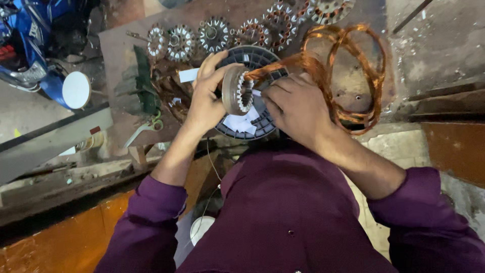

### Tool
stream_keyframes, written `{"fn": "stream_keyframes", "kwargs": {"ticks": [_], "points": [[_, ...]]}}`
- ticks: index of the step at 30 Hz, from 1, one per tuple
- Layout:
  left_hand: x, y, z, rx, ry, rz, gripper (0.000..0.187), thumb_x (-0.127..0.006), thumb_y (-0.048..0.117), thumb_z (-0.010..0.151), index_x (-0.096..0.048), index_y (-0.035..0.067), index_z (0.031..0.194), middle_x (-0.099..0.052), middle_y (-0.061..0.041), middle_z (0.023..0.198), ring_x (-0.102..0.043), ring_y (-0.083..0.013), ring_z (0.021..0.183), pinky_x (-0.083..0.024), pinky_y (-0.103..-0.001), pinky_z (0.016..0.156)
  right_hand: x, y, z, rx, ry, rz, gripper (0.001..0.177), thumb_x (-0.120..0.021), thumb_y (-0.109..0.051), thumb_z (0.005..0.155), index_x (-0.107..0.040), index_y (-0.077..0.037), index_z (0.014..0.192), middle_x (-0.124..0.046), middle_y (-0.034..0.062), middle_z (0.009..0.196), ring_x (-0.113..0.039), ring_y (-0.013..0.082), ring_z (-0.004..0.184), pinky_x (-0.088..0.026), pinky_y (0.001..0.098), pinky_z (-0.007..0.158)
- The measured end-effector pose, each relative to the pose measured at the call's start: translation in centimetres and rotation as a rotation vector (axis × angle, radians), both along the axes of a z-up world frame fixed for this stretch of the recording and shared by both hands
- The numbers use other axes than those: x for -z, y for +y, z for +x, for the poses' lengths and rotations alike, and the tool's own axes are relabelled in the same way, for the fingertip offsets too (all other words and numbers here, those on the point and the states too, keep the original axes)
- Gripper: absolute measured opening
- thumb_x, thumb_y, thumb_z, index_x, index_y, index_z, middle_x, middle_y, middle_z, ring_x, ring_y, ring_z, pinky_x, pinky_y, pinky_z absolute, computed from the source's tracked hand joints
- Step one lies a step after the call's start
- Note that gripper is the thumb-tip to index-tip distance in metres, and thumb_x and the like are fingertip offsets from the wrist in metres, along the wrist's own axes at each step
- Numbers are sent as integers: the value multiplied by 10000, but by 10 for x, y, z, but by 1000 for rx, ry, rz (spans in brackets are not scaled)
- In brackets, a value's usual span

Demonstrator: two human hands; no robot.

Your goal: The person cuts a white paper strip with scissors and places it on a motor stator. They then proceed to wind copper wire around the stator's teeth by hand, securing the wire in place.

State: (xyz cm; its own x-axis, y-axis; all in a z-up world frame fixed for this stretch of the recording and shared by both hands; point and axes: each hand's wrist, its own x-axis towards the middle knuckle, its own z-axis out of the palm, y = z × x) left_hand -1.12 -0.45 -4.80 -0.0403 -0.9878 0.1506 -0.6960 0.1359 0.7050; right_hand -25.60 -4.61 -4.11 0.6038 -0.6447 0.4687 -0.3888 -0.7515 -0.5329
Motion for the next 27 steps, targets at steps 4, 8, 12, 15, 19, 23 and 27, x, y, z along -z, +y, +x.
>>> {"fn": "stream_keyframes", "kwargs": {"ticks": [4, 8, 12, 15, 19, 23, 27], "points": [[-2, -2, 3, 30, -28, 16, 500, -848, 201, 850, -707, 167, 1329, -497, -148, 1576, -337, -405, 1543, -246, -543, 1251, -2, 7, 0, 62, -3, 34, 126, -755, -128, 891, -732, -64, 997, -708, 96, 982, -663, 320, 949, -512, 440, 847], [-3, 0, 3, 37, -34, 26, 458, -857, 247, 912, -708, 174, 1339, -503, -127, 1586, -339, -387, 1568, -256, -527, 1286, -6, 3, 1, 45, -6, 66, 118, -753, -145, 917, -716, -58, 987, -707, 100, 994, -662, 316, 946, -528, 429, 860], [-3, 1, 3, 36, -24, 19, 456, -850, 247, 930, -704, 166, 1354, -493, -128, 1601, -331, -385, 1578, -237, -532, 1300, -11, -2, 5, 38, 102, 94, 142, -758, -169, 894, -706, -45, 941, -698, 109, 932, -668, 329, 930, -523, 436, 797], [-2, 1, 4, 35, -2, 20, 472, -848, 250, 913, -702, 170, 1355, -489, -126, 1601, -331, -388, 1578, -245, -538, 1298, -11, -4, 11, 40, 160, 112, 138, -762, -185, 893, -716, -56, 916, -696, 114, 909, -667, 327, 902, -525, 450, 808], [-1, -1, 6, 28, -12, 37, 481, -847, 251, 918, -688, 184, 1367, -481, -110, 1612, -309, -380, 1586, -219, -538, 1293, -5, -1, 17, 41, 111, 58, 140, -755, -188, 896, -752, -78, 982, -716, 91, 973, -668, 297, 954, -518, 437, 861], [-3, -1, 4, 35, -27, 57, 523, -853, 248, 890, -666, 191, 1376, -459, -114, 1620, -270, -386, 1590, -184, -541, 1276, 7, 13, 12, 114, -65, 108, 199, -770, -180, 957, -760, -79, 1129, -714, 61, 1087, -650, 265, 1035, -494, 428, 930], [-11, 1, 5, 60, -22, 23, 645, -836, 158, 841, -611, 151, 1446, -447, -123, 1636, -272, -379, 1596, -192, -528, 1296, 17, 20, 9, 119, -127, -21, 255, -756, -98, 967, -723, -92, 1219, -687, 45, 1173, -611, 272, 1142, -450, 458, 1009]]}}
